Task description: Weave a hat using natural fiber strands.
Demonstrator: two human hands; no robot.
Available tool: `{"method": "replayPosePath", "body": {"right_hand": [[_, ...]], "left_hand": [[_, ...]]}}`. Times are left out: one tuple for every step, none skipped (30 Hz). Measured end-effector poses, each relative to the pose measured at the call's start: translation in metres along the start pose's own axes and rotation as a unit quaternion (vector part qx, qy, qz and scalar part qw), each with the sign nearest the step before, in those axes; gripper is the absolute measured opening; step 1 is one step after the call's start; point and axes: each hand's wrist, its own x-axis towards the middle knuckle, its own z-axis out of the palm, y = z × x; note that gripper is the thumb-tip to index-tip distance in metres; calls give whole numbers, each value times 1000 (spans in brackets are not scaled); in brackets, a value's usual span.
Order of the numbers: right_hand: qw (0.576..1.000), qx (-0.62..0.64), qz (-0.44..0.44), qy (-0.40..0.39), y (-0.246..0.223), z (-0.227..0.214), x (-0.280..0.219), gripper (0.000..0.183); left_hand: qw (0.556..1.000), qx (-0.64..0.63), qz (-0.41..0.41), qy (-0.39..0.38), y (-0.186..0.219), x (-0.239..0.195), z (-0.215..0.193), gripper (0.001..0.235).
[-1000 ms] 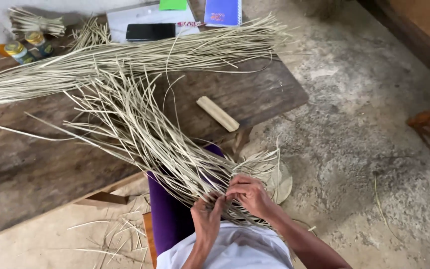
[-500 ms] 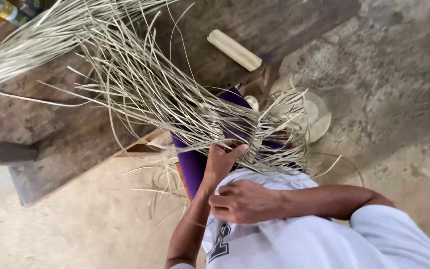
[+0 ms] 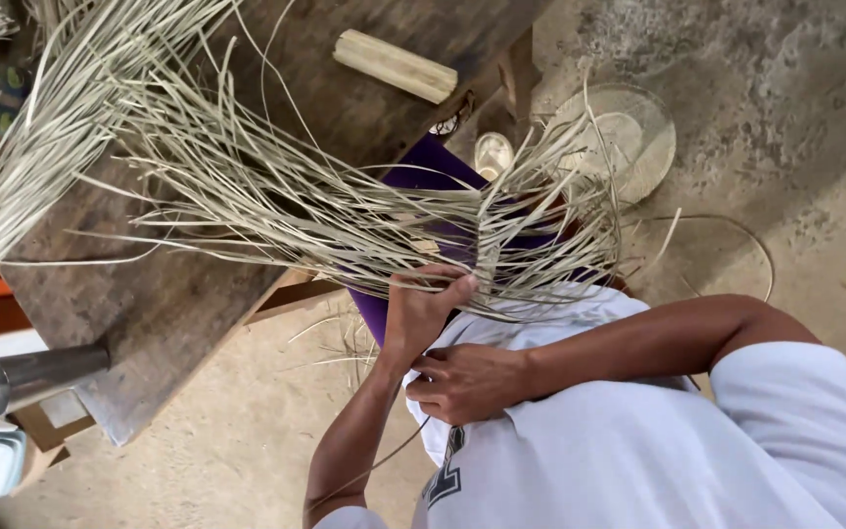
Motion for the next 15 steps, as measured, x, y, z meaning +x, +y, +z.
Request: {"method": "replayPosePath", "body": {"right_hand": [[1000,15,1,12,0,5,-3,23],[999,31,0,22,1,9,-5,23],[999,31,3,25,0,8,-6,23],[1000,17,-7,19,0,6,-6,23],[1000,3,-16,14,0,4,-7,23],[1000,2,-14,15,1,6,-8,23],[1000,7,-15,21,1,8,-9,22],[999,11,-15,26,1,10,-10,22],[999,10,-14,27,0,12,-12,22],[1000,10,-15,14,-1,14,-15,21],[1000,10,-16,1,-2,16,-18,20],[1000,10,-15,1,-2,16,-18,20],[1000,19,-15,-12,-2,17,-18,16],[999,29,-15,-25,-2,18,-18,14],[999,29,-14,-25,-2,20,-19,14]], "left_hand": [[1000,-3,-13,12,0,1,0,27],[999,-7,-26,25,0,2,1,26],[999,-5,-28,22,3,2,1,26],[999,-12,-35,23,5,2,1,26],[999,-20,-42,24,8,2,2,27],[999,-19,-43,23,6,3,3,27],[999,-25,-38,29,5,4,5,26],[998,-31,-32,35,3,5,6,25],[998,-31,-33,34,3,6,6,25],[998,-32,-33,37,4,7,6,24],[998,-32,-33,41,4,7,6,24],[998,-32,-33,41,3,8,6,24],[998,-27,-27,44,1,8,6,23],[998,-22,-21,47,0,8,6,22],[998,-22,-21,47,0,8,6,22]]}}
